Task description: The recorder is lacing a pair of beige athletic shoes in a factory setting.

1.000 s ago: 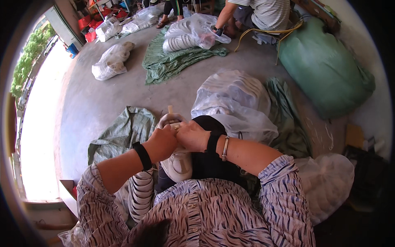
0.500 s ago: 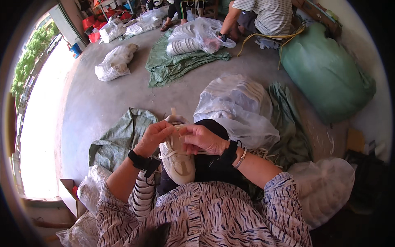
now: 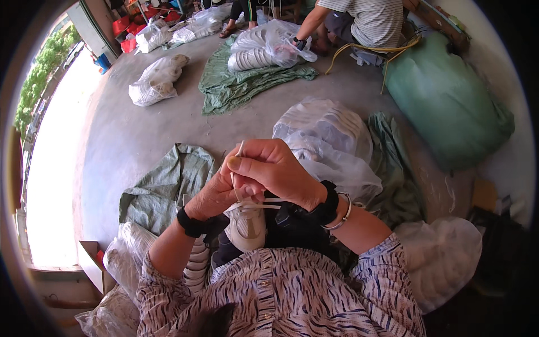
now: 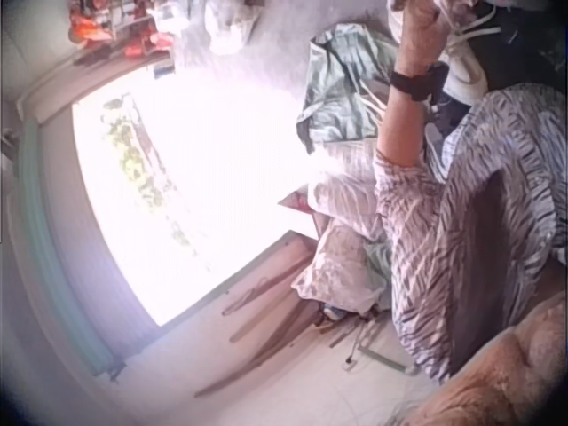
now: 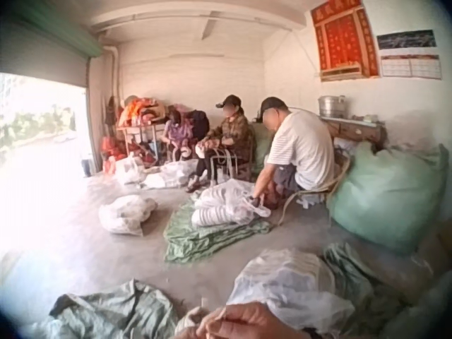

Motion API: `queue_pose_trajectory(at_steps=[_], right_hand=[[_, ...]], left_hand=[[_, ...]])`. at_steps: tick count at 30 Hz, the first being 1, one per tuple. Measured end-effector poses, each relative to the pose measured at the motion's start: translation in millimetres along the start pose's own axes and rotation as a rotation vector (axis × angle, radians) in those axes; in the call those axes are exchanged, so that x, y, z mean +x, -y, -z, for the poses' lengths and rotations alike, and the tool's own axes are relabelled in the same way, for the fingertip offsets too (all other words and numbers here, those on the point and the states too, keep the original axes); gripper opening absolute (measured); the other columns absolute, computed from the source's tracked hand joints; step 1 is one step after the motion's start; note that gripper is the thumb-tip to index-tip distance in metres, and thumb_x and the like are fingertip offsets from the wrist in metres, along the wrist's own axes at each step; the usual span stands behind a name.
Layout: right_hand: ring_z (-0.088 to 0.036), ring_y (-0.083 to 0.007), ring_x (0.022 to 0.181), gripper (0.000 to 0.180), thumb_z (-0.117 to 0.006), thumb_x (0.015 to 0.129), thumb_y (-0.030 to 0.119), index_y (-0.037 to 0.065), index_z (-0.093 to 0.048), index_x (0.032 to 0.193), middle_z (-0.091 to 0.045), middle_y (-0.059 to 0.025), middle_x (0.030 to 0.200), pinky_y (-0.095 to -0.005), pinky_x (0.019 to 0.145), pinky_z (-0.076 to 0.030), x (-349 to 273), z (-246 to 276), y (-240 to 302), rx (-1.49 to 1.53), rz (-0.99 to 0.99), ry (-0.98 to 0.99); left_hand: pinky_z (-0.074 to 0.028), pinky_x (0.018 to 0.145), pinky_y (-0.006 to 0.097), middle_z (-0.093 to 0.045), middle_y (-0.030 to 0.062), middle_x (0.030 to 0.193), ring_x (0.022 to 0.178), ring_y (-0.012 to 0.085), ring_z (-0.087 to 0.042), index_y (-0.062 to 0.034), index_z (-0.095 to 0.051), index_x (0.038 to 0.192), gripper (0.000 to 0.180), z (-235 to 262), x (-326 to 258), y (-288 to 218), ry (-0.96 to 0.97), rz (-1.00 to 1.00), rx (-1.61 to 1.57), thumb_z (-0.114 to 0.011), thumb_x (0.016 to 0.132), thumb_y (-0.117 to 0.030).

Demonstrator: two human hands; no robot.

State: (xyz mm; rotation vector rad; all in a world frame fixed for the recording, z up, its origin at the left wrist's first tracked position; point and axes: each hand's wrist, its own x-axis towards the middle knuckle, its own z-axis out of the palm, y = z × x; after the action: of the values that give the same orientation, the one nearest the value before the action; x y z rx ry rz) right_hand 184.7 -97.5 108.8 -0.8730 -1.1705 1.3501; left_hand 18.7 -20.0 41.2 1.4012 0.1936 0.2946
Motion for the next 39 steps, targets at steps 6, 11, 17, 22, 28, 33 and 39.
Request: queue_pose_trajectory(at_steps=[6,11,17,22,28,33,39], right_hand=[[-0.041,-0.0046,0.045,0.02,-0.053,0.092,0.022,0.004,-0.061,0.089,-0.063,-0.0057,0.071,-0.0184,0.042,-0.03,-50,114,-26,0.341,-0.06,-0.54],[-0.05,-0.0085,0.064,0.021,-0.056,0.09,0.029,0.01,-0.059,0.096,-0.058,-0.0006,0.082,-0.0234,0.054,-0.041,-181,315,-43,0.424,0.037,-1.192],[-0.054,-0.0125,0.062,0.019,-0.05,0.093,0.025,0.008,-0.057,0.089,-0.061,-0.0041,0.08,-0.0272,0.061,-0.047,-134,241,-70,0.48,-0.071,-0.786],[-0.048,-0.0081,0.042,0.022,-0.045,0.096,0.021,0.003,-0.056,0.089,-0.063,-0.0054,0.081,-0.0195,0.04,-0.038,-42,102,-64,-0.219,-0.312,-0.298],[-0.05,-0.0078,0.045,0.02,-0.047,0.094,0.017,0.0,-0.056,0.088,-0.06,-0.0037,0.076,-0.0213,0.046,-0.042,-17,57,-75,-0.598,-0.379,0.047],[-0.046,-0.0062,0.049,0.021,-0.047,0.093,0.016,0.0,-0.057,0.084,-0.053,-0.0008,0.064,-0.0219,0.05,-0.039,-18,70,-94,-0.647,-0.189,-0.074],[-0.042,-0.0049,0.046,0.024,-0.048,0.092,0.018,0.0,-0.058,0.081,-0.047,0.0015,0.055,-0.0207,0.043,-0.033,-31,95,-103,-0.159,-0.375,-0.355]], left_hand=[[-0.035,0.057,0.022,-0.056,-0.0004,0.075,0.063,0.0088,-0.045,-0.0089,-0.057,0.084,0.03,72,-45,11,-0.878,-0.097,-0.207,-0.04,0.097,-0.03],[-0.043,0.062,0.027,-0.057,0.0014,0.086,0.065,0.0114,-0.047,-0.0043,-0.054,0.115,0.034,152,-147,23,-1.616,-0.24,-0.75,-0.037,0.098,-0.028],[-0.024,0.044,0.02,-0.045,-0.004,0.058,0.045,0.004,-0.028,-0.0022,-0.06,0.108,0.031,57,-98,1,-0.91,-0.079,-0.138,-0.041,0.098,-0.024],[-0.043,0.054,0.031,-0.055,-0.0003,0.063,0.059,0.0186,-0.054,-0.0112,-0.068,0.092,0.022,-26,-44,-28,-0.098,-0.175,1.304,-0.068,0.07,-0.012],[-0.04,0.057,0.031,-0.051,-0.0019,0.063,0.064,0.0166,-0.052,-0.015,-0.065,0.084,0.018,-16,-28,-13,-0.097,-0.224,1.734,-0.064,0.067,-0.012],[-0.042,0.061,0.034,-0.055,-0.0009,0.064,0.066,0.02,-0.055,-0.0134,-0.06,0.072,0.012,-6,-40,-14,-0.209,-0.03,1.439,-0.07,0.066,-0.016],[-0.045,0.063,0.036,-0.058,0.0028,0.067,0.069,0.0231,-0.057,-0.0135,-0.063,0.073,0.011,0,-47,-25,-0.101,0.129,1.22,-0.071,0.065,-0.016]])
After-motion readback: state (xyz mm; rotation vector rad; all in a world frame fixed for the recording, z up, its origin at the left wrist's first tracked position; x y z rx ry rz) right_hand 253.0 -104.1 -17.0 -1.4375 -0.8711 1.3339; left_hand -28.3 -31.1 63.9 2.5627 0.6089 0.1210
